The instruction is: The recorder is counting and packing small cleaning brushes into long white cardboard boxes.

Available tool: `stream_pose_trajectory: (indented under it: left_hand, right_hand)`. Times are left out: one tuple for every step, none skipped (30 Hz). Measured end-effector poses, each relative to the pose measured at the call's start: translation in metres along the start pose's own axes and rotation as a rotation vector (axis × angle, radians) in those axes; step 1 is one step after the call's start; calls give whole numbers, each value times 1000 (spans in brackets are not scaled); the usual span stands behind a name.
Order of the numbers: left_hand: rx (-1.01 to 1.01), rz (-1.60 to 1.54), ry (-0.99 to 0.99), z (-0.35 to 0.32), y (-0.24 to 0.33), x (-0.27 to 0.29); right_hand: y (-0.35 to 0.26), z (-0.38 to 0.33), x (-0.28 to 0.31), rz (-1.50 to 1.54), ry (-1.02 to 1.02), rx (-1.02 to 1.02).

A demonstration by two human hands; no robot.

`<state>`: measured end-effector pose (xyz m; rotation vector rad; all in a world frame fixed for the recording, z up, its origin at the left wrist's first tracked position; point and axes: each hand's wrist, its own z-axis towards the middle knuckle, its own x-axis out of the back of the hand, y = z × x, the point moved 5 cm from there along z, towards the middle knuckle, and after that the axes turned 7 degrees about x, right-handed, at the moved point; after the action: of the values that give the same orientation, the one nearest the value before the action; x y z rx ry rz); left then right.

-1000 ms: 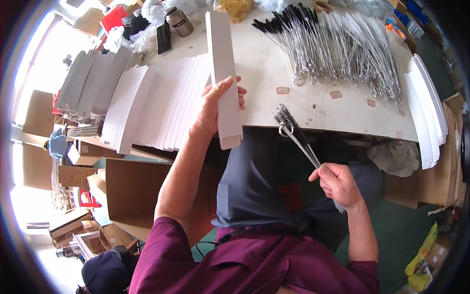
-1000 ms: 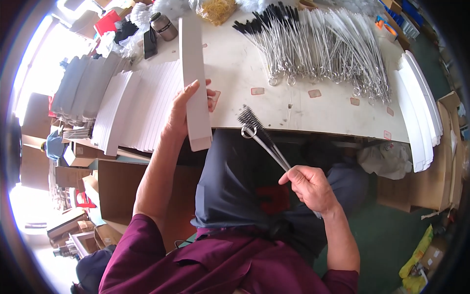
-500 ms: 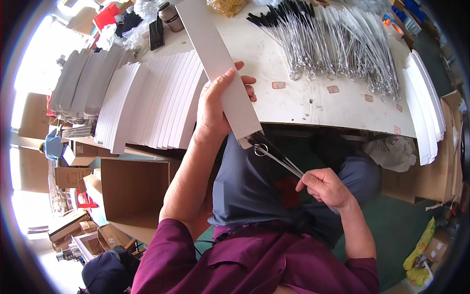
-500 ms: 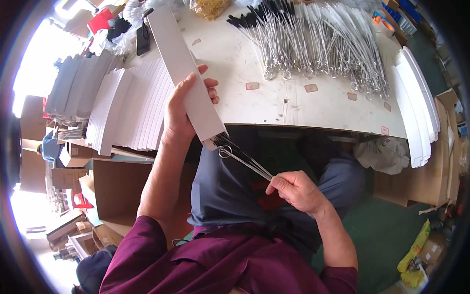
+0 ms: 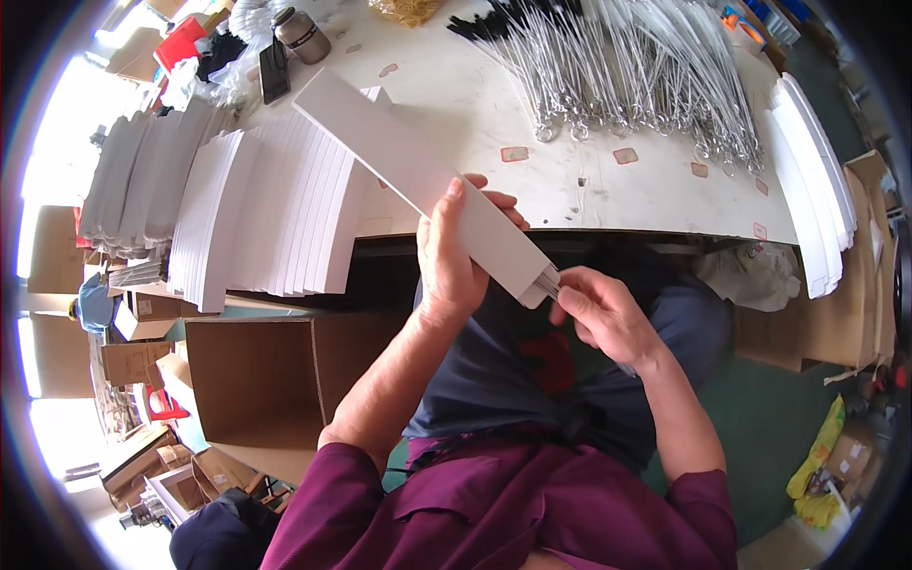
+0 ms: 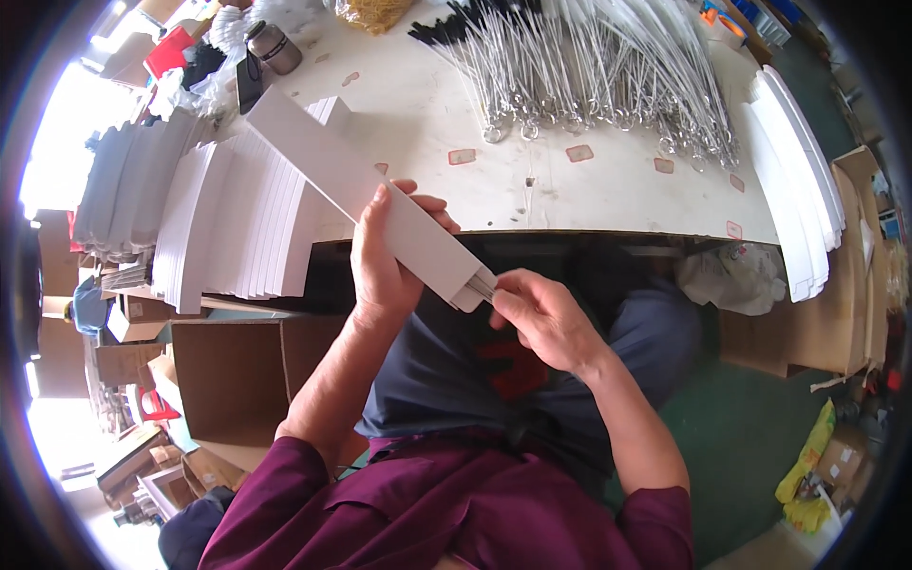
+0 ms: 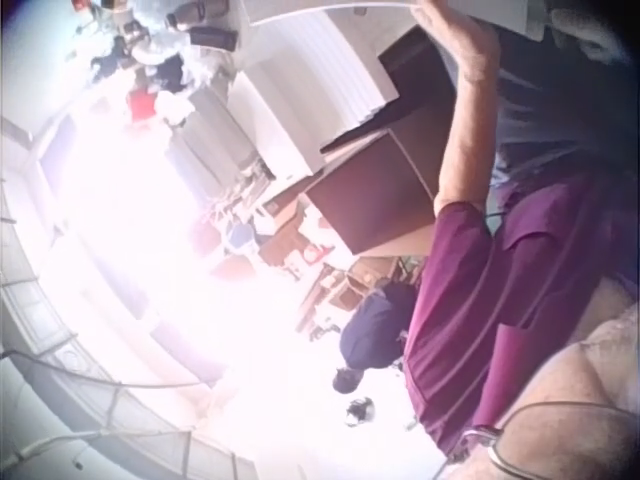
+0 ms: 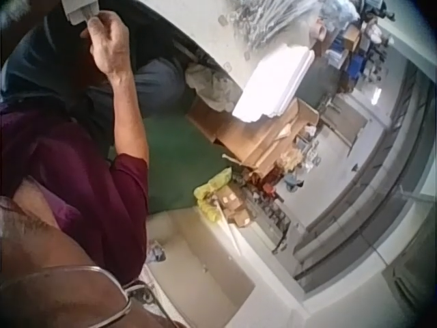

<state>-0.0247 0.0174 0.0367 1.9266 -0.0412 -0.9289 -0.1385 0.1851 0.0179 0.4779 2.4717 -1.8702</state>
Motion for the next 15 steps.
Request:
stream_pose_trajectory:
  left_hand:
    - [0, 39, 0, -5, -6, -2]
    - [-1, 78, 0, -9, -12, -5]
    - [4, 78, -2, -15, -20, -6]
    - [11, 111, -32, -21, -30, -9]
    - [19, 144, -62, -26, -36, -10]
    - [28, 132, -61, -30, -41, -9]
    - [34, 132, -66, -34, -43, -7]
    - [75, 296, -78, -37, -43, -2]
    - [111, 459, -88, -42, -41, 6]
    - [261, 713, -226, -50, -32, 7]
    - [411, 915, -290, -62, -25, 4]
    - [320, 1048, -322, -78, -17, 3]
    - [228, 1178, -355, -93, -13, 0]
    - [232, 1179, -359, -97, -8, -4]
    - [-203, 1340, -440, -106, 7, -20]
  right_hand:
    - [-1, 4, 2, -2, 9, -2]
    - [-3, 8, 3, -6, 1, 28]
    - [-4, 12, 0, -8, -12, 57]
    - [-14, 14, -8, 12, 24, 122]
    - [-9, 17, -8, 13, 29, 120]
    - [-2, 21, -8, -51, 8, 139]
    - [1, 23, -7, -114, -13, 157]
    - [2, 21, 0, -117, 1, 131]
    - [-1, 18, 5, -117, 4, 129]
    - [-4, 14, 13, -167, 17, 129]
    - [-7, 11, 21, -217, 31, 129]
    - [-10, 8, 26, -195, -1, 105]
    - [-11, 5, 31, -204, -12, 95]
    - [-13, 2, 35, -269, -39, 85]
    - [-16, 0, 37, -334, -69, 74]
